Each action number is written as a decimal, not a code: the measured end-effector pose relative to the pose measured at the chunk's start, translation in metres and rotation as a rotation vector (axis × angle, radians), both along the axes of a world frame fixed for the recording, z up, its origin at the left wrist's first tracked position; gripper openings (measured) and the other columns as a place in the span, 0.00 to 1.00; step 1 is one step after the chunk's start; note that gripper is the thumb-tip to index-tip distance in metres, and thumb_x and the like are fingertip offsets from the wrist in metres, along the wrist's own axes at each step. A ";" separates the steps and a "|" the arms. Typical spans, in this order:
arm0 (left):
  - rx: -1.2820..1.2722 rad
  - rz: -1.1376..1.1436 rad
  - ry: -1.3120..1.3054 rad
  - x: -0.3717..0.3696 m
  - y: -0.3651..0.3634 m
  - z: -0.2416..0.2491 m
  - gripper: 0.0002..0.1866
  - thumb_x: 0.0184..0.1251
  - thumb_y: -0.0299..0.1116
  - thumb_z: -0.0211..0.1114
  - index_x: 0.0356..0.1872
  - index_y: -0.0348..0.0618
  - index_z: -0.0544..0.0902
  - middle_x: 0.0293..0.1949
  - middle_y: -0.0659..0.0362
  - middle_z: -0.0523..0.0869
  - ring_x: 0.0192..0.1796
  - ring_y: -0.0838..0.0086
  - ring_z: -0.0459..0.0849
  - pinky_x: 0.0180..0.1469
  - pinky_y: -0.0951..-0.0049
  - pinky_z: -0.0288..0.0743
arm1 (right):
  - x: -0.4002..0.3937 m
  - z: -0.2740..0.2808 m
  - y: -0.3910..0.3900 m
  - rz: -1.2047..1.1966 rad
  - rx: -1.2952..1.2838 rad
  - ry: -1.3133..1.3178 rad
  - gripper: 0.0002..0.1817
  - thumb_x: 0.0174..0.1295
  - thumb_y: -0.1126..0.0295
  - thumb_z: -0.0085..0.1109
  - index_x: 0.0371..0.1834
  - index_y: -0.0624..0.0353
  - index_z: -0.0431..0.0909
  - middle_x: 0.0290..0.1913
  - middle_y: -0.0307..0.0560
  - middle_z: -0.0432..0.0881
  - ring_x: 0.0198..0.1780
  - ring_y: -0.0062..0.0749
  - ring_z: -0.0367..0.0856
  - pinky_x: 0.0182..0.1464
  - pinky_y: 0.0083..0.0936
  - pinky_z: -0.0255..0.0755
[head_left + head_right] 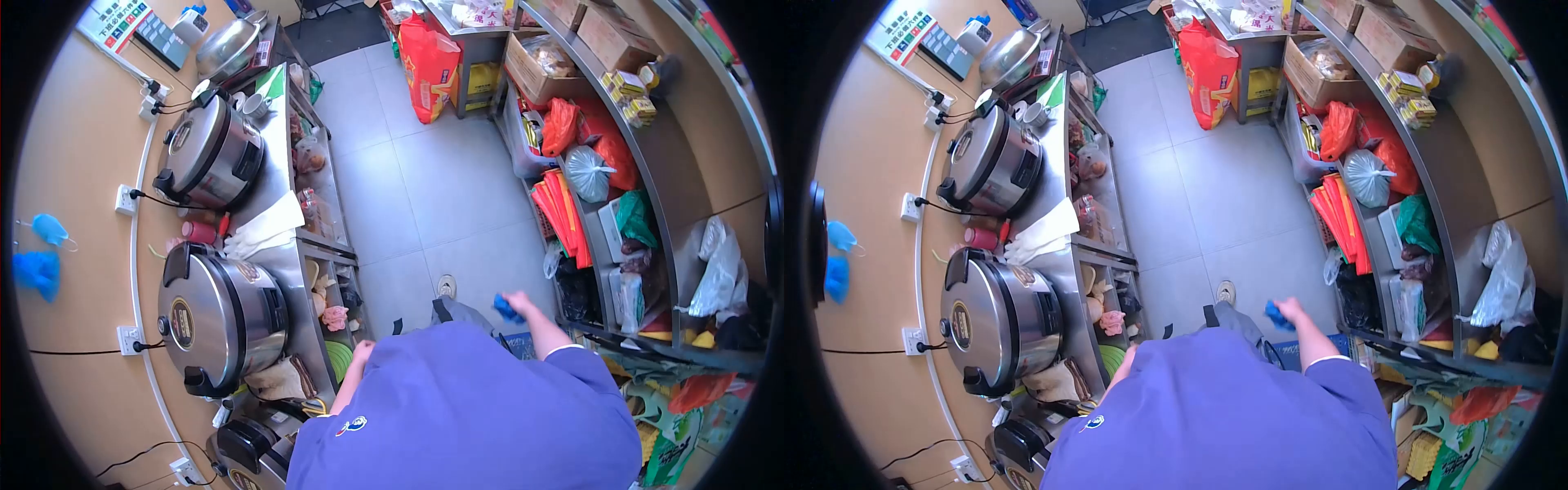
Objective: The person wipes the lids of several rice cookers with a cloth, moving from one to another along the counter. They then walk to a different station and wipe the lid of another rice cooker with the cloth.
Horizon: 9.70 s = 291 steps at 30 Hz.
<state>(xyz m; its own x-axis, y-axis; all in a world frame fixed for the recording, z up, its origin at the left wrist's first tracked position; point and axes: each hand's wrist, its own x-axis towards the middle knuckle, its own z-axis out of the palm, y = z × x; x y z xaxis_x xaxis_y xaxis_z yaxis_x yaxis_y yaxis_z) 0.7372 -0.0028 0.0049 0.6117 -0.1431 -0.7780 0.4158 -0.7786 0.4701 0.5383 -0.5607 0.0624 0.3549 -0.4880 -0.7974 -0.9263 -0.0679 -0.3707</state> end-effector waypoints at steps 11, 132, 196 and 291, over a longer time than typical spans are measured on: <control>0.000 -0.139 -0.156 0.105 -0.185 0.130 0.21 0.67 0.47 0.65 0.51 0.41 0.85 0.46 0.49 0.90 0.52 0.58 0.89 0.55 0.62 0.81 | 0.213 0.088 -0.059 0.016 -0.060 -0.451 0.30 0.65 0.43 0.64 0.42 0.66 0.86 0.37 0.54 0.89 0.39 0.37 0.87 0.45 0.35 0.78; 0.219 1.143 -0.809 0.501 -0.209 0.134 0.10 0.52 0.35 0.77 0.29 0.41 0.86 0.32 0.50 0.83 0.40 0.53 0.82 0.46 0.54 0.76 | 1.051 0.400 0.340 1.889 -0.083 -1.621 0.24 0.68 0.61 0.48 0.67 0.51 0.77 0.63 0.59 0.74 0.68 0.59 0.68 0.74 0.50 0.56; 0.775 1.116 -0.536 0.532 -0.244 0.111 0.13 0.66 0.40 0.61 0.30 0.41 0.86 0.37 0.47 0.84 0.44 0.51 0.85 0.46 0.50 0.81 | 1.060 0.397 0.335 1.836 0.236 -1.904 0.22 0.52 0.66 0.68 0.52 0.58 0.81 0.57 0.56 0.78 0.61 0.54 0.75 0.70 0.55 0.60; 0.579 1.355 -0.360 0.547 -0.220 0.153 0.08 0.49 0.40 0.76 0.28 0.52 0.88 0.32 0.56 0.88 0.40 0.58 0.87 0.42 0.55 0.80 | 1.242 0.339 0.289 1.583 0.187 -1.775 0.13 0.74 0.68 0.56 0.52 0.68 0.78 0.66 0.62 0.74 0.66 0.55 0.72 0.69 0.47 0.63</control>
